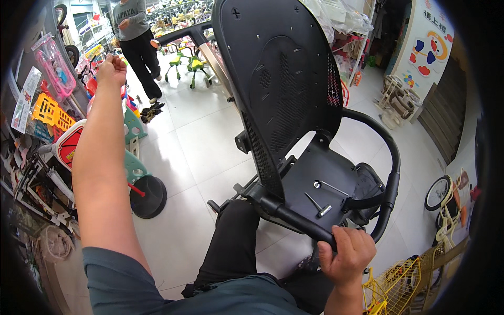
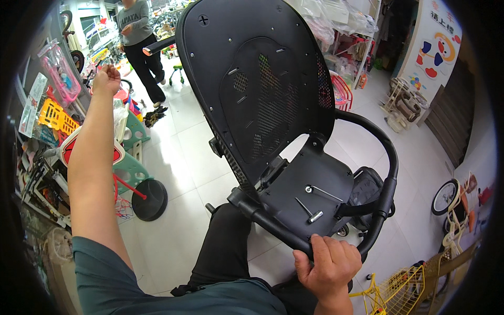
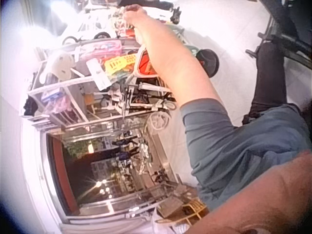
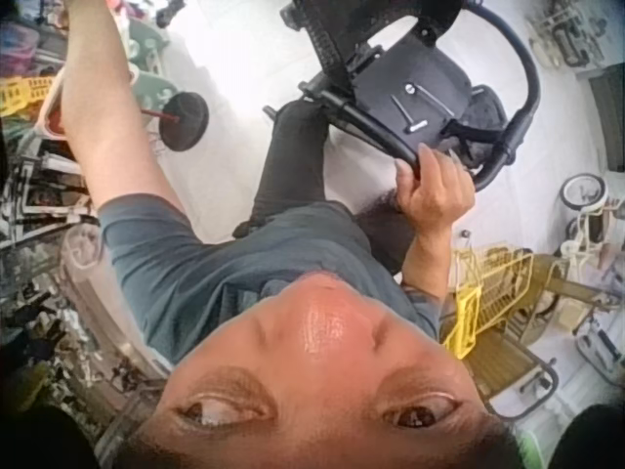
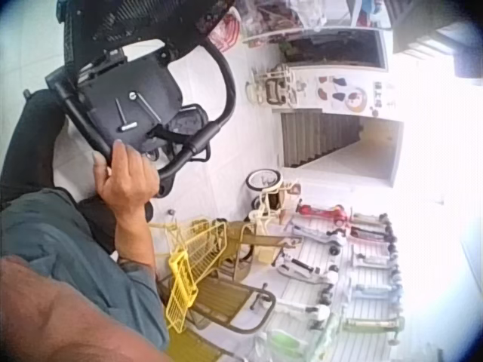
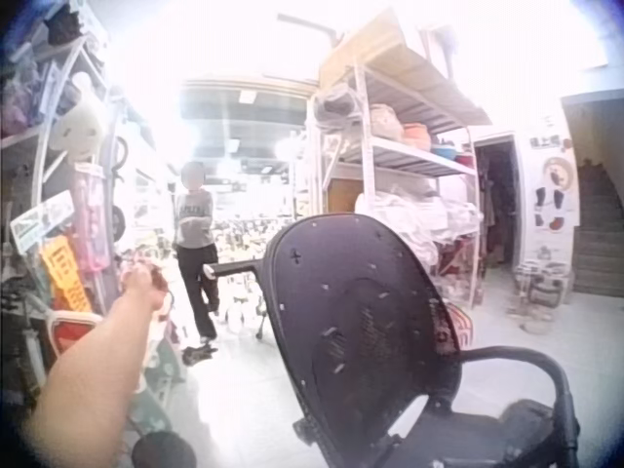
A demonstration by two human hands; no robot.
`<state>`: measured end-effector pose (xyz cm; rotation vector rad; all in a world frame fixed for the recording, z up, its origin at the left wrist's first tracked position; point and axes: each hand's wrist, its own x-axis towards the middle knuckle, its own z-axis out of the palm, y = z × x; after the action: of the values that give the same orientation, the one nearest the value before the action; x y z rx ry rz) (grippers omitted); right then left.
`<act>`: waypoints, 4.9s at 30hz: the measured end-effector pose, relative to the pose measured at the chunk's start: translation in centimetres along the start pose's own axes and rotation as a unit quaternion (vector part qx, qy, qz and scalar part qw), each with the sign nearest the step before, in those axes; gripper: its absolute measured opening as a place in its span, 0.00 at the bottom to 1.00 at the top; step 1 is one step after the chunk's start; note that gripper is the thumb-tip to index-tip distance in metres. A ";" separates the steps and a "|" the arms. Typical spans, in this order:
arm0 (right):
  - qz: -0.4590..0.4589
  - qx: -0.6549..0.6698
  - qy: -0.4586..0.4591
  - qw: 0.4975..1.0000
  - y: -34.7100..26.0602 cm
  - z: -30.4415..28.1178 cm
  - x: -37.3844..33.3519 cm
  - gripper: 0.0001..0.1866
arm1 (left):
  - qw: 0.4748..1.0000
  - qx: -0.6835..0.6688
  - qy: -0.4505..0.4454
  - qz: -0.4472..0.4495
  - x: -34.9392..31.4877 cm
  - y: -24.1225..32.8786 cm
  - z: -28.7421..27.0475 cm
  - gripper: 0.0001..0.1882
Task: The person assembles a black plastic chair by inserting and tightening screws into the seat and backrest using a hex key. They repeatedly adjust the chair's orientation and reposition components to access fastening points.
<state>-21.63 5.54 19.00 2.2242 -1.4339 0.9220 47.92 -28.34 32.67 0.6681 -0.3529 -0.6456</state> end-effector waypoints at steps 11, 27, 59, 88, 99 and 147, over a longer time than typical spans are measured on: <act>-0.078 0.163 -0.026 0.983 -0.8 -2.3 7.7 0.36 | 0.988 0.022 -0.150 0.024 -0.4 -2.9 2.9 0.07; -0.041 0.207 -0.076 0.975 0.7 0.8 9.3 0.15 | 0.996 0.050 -0.070 0.005 -1.9 -3.7 2.1 0.08; -0.119 0.256 0.019 0.959 0.2 -2.8 2.1 0.14 | 0.525 0.365 -0.703 0.312 -49.1 -13.9 2.9 0.20; 0.248 0.060 -0.131 0.958 16.9 25.0 -3.8 0.23 | 0.166 0.574 -0.785 0.165 -59.5 -21.6 16.4 0.16; 0.165 0.122 -0.048 0.978 9.2 16.0 -0.6 0.25 | 0.066 0.669 -0.739 0.050 -60.2 -34.7 17.0 0.25; 0.162 0.043 -0.170 0.971 14.4 20.8 0.8 0.10 | 0.742 0.173 -0.574 0.302 -50.0 -6.8 -1.5 0.34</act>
<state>-27.36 -13.56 3.39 2.3387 -1.9929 0.7284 8.16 0.89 22.11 0.3732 -1.8139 -0.2769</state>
